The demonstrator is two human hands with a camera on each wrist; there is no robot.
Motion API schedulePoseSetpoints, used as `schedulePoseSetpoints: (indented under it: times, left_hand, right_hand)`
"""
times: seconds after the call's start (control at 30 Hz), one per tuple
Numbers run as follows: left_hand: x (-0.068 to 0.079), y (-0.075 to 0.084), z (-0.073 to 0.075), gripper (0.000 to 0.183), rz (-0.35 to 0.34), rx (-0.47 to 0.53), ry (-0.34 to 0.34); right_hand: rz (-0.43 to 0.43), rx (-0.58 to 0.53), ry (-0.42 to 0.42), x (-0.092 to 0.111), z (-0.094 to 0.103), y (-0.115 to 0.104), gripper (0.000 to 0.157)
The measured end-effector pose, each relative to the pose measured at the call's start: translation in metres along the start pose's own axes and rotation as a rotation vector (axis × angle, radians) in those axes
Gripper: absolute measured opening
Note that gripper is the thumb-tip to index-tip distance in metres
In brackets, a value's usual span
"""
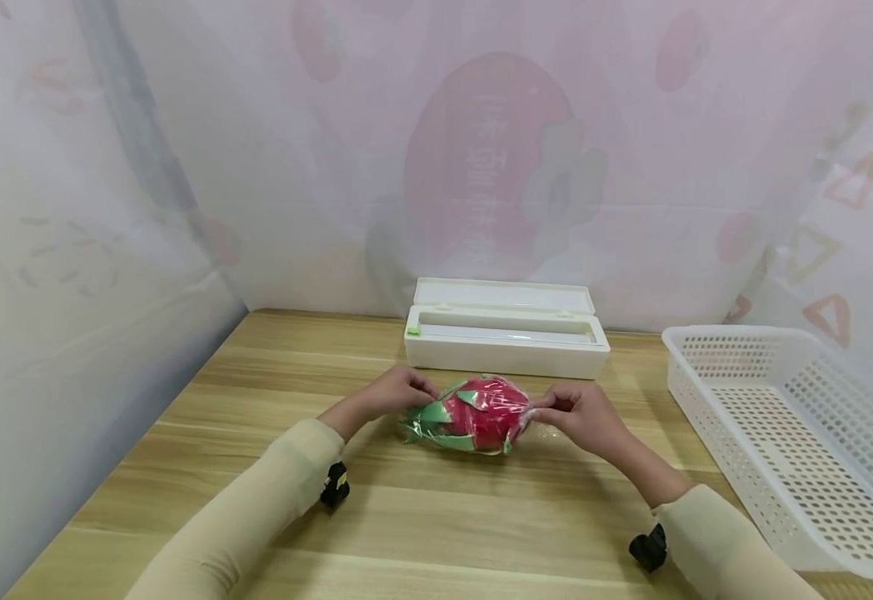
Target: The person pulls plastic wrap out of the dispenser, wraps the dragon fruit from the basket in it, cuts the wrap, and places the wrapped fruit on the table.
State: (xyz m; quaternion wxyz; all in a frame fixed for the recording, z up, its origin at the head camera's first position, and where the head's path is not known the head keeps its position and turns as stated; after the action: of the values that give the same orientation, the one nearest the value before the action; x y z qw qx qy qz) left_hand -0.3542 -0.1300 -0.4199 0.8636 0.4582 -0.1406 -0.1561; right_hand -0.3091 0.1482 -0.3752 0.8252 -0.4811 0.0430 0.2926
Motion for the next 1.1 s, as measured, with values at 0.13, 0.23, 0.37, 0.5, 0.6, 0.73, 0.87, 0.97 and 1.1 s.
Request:
schedulePoseSetpoints:
  times: [0.13, 0.23, 0.37, 0.5, 0.6, 0.73, 0.87, 0.97, 1.1]
  left_hand:
    - [-0.002, 0.0, -0.001, 0.012, 0.024, -0.019, 0.005]
    - [-0.003, 0.0, -0.001, 0.011, 0.04, -0.015, 0.011]
    - [-0.003, -0.001, -0.002, 0.012, 0.035, -0.013, 0.016]
    - [-0.002, 0.0, -0.003, 0.011, -0.009, -0.01, -0.001]
    - [-0.001, 0.001, -0.004, 0.011, -0.043, -0.008, -0.019]
    - [0.0, 0.001, -0.003, 0.011, -0.052, -0.019, -0.012]
    - [0.002, 0.002, -0.001, 0.01, -0.055, -0.039, 0.015]
    - [0.005, 0.005, 0.001, 0.009, -0.076, -0.08, 0.045]
    - [0.014, 0.011, 0.004, 0.008, -0.129, -0.126, 0.066]
  right_hand:
    - [0.003, 0.004, -0.001, 0.001, -0.001, 0.0, 0.007]
    - [-0.002, 0.012, -0.012, 0.001, -0.002, 0.001, 0.003]
    - [0.026, 0.017, -0.059, 0.004, -0.002, 0.001, 0.009]
    - [0.1, 0.043, -0.132, 0.009, 0.0, -0.002, 0.025]
    - [0.148, 0.124, -0.185, 0.015, 0.001, -0.003, 0.048]
    - [0.218, 0.304, -0.238, 0.022, -0.001, -0.004, 0.074]
    - [0.321, 0.433, -0.213, 0.023, -0.005, -0.007, 0.076]
    - [0.398, 0.454, -0.163, 0.024, -0.005, -0.013, 0.071]
    - [0.48, 0.462, -0.112, 0.023, -0.004, -0.019, 0.065]
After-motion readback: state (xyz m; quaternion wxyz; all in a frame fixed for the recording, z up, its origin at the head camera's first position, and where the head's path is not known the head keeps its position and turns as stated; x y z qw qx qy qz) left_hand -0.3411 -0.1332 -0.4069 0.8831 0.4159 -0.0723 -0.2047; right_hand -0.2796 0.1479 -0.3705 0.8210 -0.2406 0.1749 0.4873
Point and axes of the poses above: each hand's wrist, its own x-axis away from the middle knuckle, its own z-axis out of the back of the hand, y = z × x, the point moved 6 cm from there along -x, towards the middle knuckle, and after that the axes turned 1 degree about -x, right-handed, at the moved point
